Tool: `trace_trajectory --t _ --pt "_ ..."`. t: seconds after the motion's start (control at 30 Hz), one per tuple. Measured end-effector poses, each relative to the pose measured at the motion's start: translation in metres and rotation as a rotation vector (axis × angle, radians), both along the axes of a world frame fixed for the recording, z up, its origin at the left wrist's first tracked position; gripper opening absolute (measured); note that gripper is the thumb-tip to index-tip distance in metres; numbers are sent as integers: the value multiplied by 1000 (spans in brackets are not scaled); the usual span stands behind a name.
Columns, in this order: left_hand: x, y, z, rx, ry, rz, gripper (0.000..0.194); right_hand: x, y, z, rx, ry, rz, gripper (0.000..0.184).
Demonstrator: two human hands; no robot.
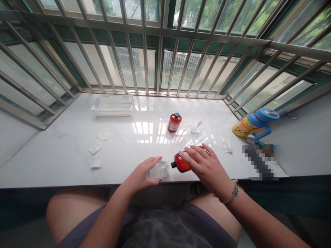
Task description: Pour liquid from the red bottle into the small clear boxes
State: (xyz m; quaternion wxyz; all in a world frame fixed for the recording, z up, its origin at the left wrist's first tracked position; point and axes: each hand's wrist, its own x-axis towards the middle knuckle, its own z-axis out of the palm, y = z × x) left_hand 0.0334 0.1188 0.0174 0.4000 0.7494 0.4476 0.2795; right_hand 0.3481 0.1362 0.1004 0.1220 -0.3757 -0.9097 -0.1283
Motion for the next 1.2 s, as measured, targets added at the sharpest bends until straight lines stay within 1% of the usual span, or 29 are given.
trace_trajectory --t 0.2,0.57,0.77,1.2 --pt "0 0 0 5 -1 -1 83 -2 0 3 7 7 -1 56" --pt "0 1 1 -2 8 -5 82 -1 1 5 24 -14 13 53" --pt "0 1 0 -5 0 -6 82 -2 2 6 36 -11 12 55" --pt "-1 1 3 -6 -10 -8 83 -6 5 10 43 -15 41 53"
